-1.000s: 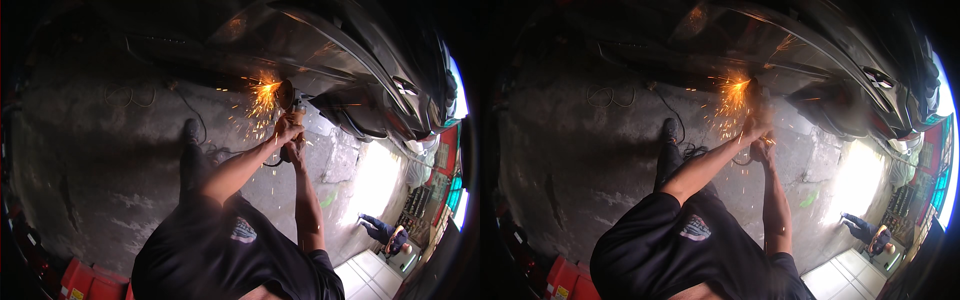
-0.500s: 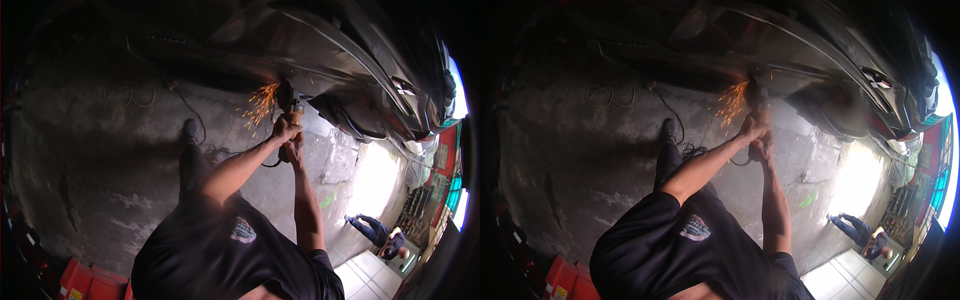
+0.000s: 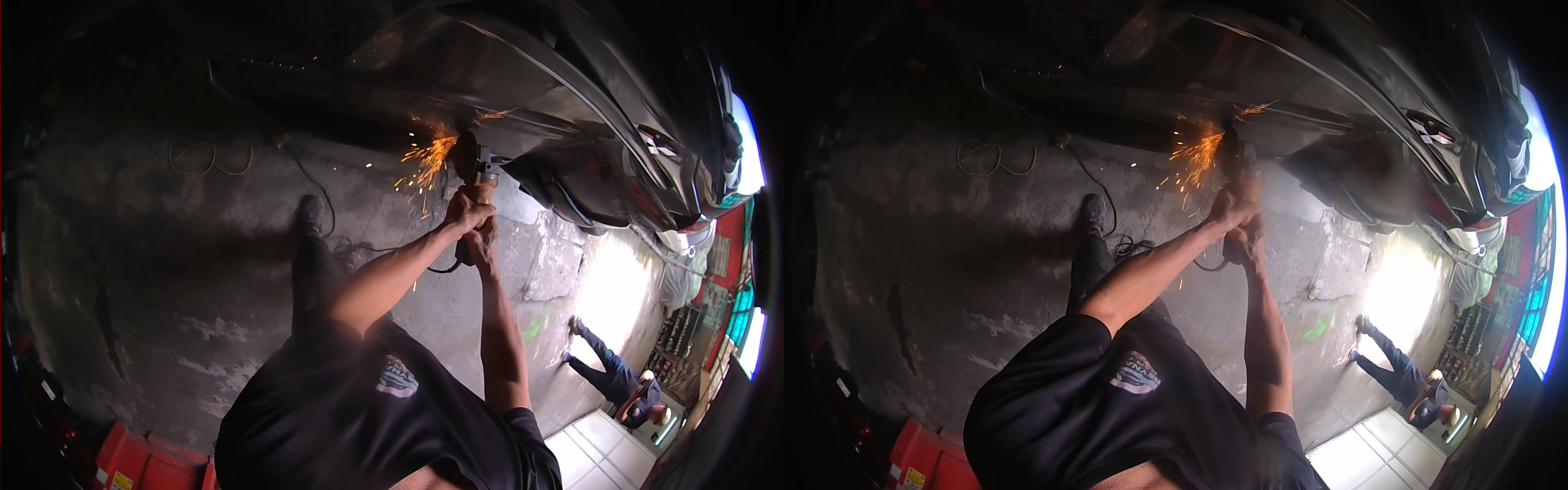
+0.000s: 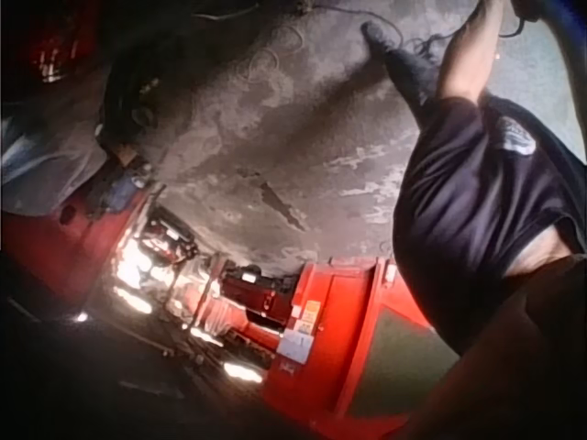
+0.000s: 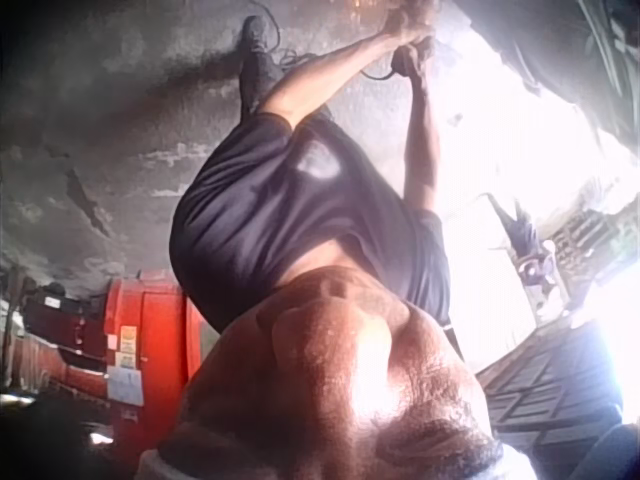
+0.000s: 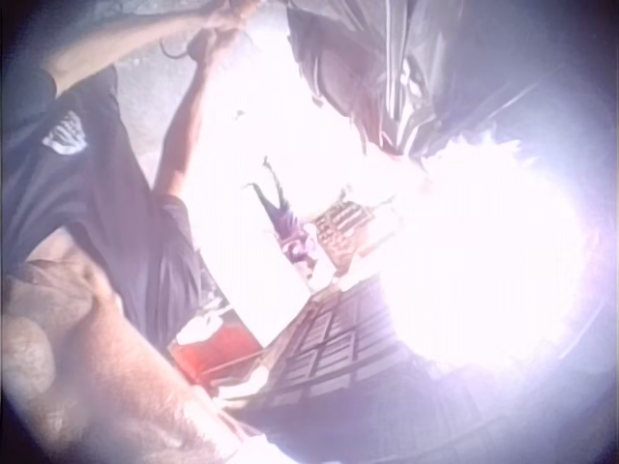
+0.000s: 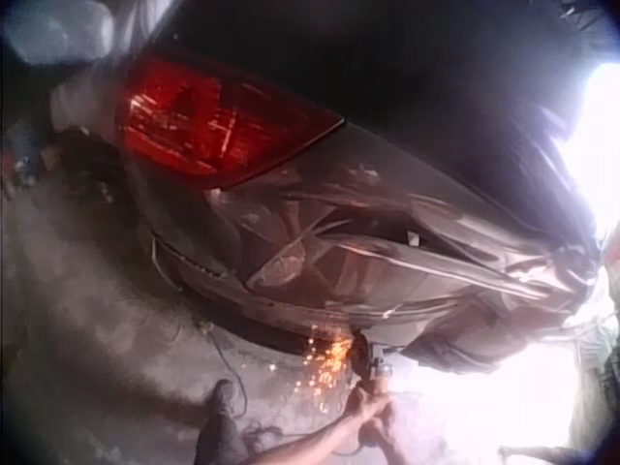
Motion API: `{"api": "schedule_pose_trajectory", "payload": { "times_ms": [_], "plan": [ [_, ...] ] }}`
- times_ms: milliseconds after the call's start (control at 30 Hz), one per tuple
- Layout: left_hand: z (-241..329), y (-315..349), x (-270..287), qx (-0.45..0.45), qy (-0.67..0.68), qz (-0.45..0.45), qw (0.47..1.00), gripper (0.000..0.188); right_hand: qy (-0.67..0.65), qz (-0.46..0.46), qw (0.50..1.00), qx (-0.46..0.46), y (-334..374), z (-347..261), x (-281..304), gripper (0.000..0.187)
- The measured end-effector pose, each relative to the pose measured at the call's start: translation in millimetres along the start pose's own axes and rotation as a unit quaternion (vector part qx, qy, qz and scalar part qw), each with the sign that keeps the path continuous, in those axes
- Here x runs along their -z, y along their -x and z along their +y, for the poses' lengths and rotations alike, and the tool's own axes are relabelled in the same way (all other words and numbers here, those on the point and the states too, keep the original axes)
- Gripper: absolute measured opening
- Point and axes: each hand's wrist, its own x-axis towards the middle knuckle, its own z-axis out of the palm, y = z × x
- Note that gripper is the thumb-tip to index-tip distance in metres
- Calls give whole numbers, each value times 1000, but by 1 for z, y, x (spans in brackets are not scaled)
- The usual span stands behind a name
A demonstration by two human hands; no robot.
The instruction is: The person uses a handheld angle grinder to grind the metal body of a car, producing sparks, while moving the tool along the edge of a panel.
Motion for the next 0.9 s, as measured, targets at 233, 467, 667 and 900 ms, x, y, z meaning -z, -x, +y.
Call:
{"api": "schedule_pose_trajectory", "payload": {
  "times_ms": [233, 467, 667, 900],
  "plan": [
    [14, 7, 5, -24, -44, -27, 998, 61, -51, -11, 999, 13, -1, 5, -4, 55],
    [16, 9, -1, 8, -34, -39, 999, 60, 2, -3, 1000, 22, -4, 14, 5, 56],
    [22, 16, -5, 63, -13, -72, 995, 56, 9, 13, 1000, 5, 1, 23, 12, 58],
    [2, 3, -1, 11, -5, 29, 1000, 58, -14, -15, 1000, -5, 1, -11, 2, 58]
  ]
}}
